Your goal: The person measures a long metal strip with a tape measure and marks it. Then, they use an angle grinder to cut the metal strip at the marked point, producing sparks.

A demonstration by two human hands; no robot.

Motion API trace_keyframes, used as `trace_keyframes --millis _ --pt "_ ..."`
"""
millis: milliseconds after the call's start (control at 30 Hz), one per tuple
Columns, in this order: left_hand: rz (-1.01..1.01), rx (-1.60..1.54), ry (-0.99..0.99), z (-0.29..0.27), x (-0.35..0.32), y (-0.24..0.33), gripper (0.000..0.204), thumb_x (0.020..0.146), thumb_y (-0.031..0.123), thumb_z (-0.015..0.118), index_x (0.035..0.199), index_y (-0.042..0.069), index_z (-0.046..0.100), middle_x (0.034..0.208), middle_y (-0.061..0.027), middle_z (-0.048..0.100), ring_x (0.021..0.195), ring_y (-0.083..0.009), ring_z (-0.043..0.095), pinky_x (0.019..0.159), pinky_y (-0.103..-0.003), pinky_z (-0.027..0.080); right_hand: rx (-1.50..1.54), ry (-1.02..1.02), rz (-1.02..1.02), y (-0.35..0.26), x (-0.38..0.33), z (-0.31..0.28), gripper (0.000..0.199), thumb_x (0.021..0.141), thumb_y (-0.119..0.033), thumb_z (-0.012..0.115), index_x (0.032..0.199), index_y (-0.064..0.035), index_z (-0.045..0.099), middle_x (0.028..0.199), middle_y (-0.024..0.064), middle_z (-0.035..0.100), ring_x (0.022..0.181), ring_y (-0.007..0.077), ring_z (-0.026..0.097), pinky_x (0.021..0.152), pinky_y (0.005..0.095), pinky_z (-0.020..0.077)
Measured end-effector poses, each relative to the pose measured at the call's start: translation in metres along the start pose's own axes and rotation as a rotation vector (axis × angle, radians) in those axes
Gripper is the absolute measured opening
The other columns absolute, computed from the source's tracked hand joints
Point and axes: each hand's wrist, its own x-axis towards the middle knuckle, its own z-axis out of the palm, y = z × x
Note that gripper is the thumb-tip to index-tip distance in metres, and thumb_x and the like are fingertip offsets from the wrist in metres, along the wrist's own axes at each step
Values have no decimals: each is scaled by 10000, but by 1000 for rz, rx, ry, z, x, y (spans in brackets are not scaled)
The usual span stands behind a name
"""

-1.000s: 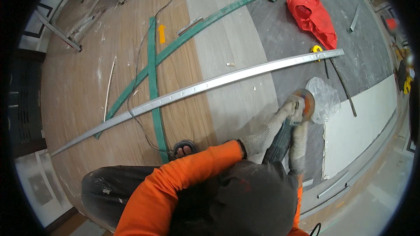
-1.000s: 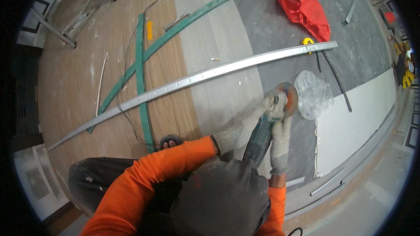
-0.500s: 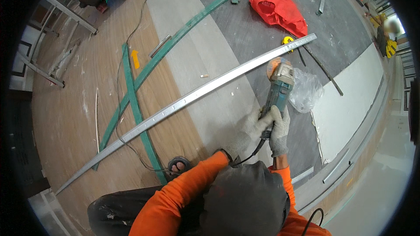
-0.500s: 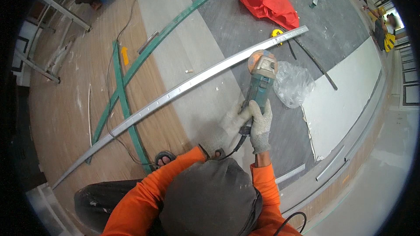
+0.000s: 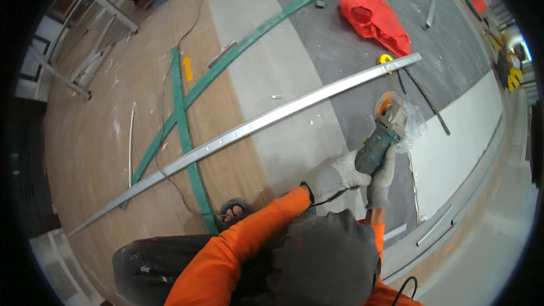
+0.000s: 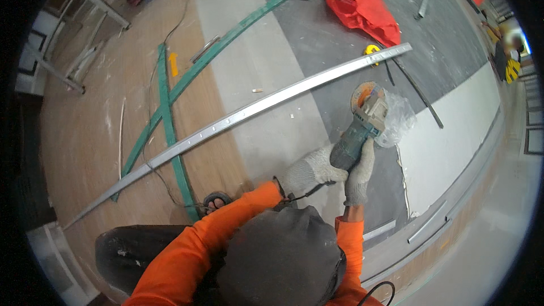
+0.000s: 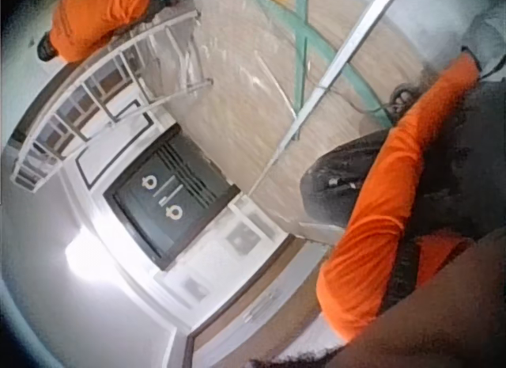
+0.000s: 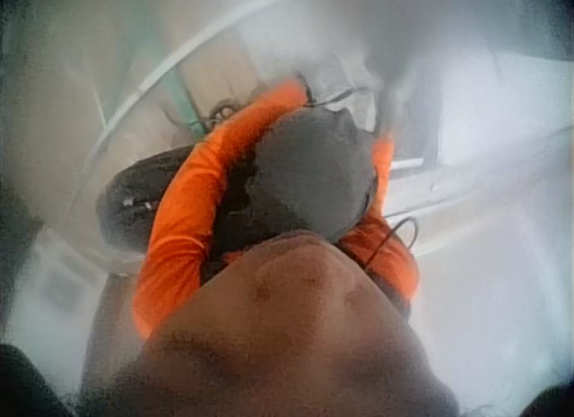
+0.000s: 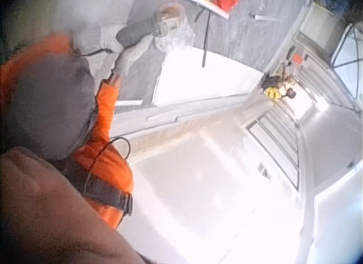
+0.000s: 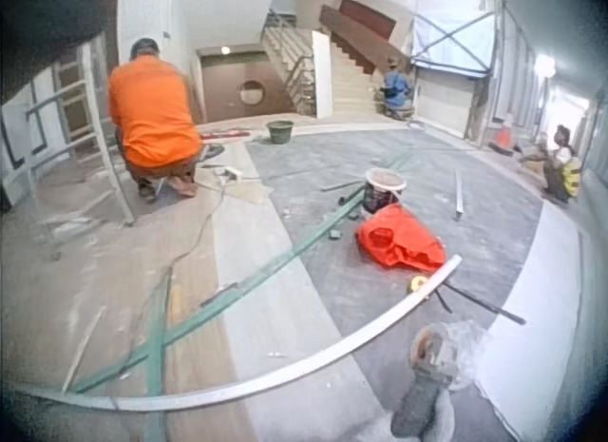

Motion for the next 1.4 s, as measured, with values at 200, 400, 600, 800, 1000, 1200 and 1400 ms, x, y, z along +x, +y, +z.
trace_keyframes --millis 200,400,600,800,1000,1200,1400 --pt "-104 -33 59 8 7 -17 620 799 207 820 1300 -30 542 970 -94 658 807 -151 656 718 -300 565 2 37 70 -9 -8 15 628 1061 -550 476 1374 -10 544 1175 147 683 1014 238 691 900 362 566" --pt "-176 72 77 14 14 -21 737 736 215 830 1337 -27 478 981 -143 665 808 -207 682 685 -331 576 126 149 64 3 -2 8 640 1054 -556 489 1389 -13 532 1173 152 665 997 257 692 883 377 579" --pt "-197 365 146 16 22 -26 748 755 243 817 1356 -25 460 1048 -194 685 948 -298 716 823 -400 589 138 108 69 0 -6 10 654 1051 -568 489 1390 -10 522 1177 141 657 1023 268 678 888 398 580" --pt "-201 621 398 22 41 -41 597 800 265 794 1243 1 495 1136 -261 660 1091 -391 680 923 -483 556 -248 31 126 4 -2 22 572 944 -399 752 1315 -4 567 1095 82 667 949 196 652 858 348 551" --pt "-12 786 370 18 26 -31 572 858 217 729 1291 -15 437 1277 -307 561 1157 -438 622 964 -521 525 -295 -62 131 -10 17 29 413 871 -217 802 1181 -12 622 1042 57 671 881 164 644 815 323 550" --pt "323 847 610 25 21 -70 846 862 238 732 1485 -71 249 1309 -359 495 1138 -486 603 949 -528 515 -317 -44 109 -19 24 63 377 845 -183 802 1134 -23 621 956 67 674 787 159 655 715 310 559" --pt "221 688 224 -65 -24 2 608 896 311 704 1363 -24 507 1231 -292 601 1084 -420 653 938 -477 525 -319 -166 182 -16 47 66 387 834 -124 784 1146 -3 588 900 69 664 726 170 653 669 318 560"
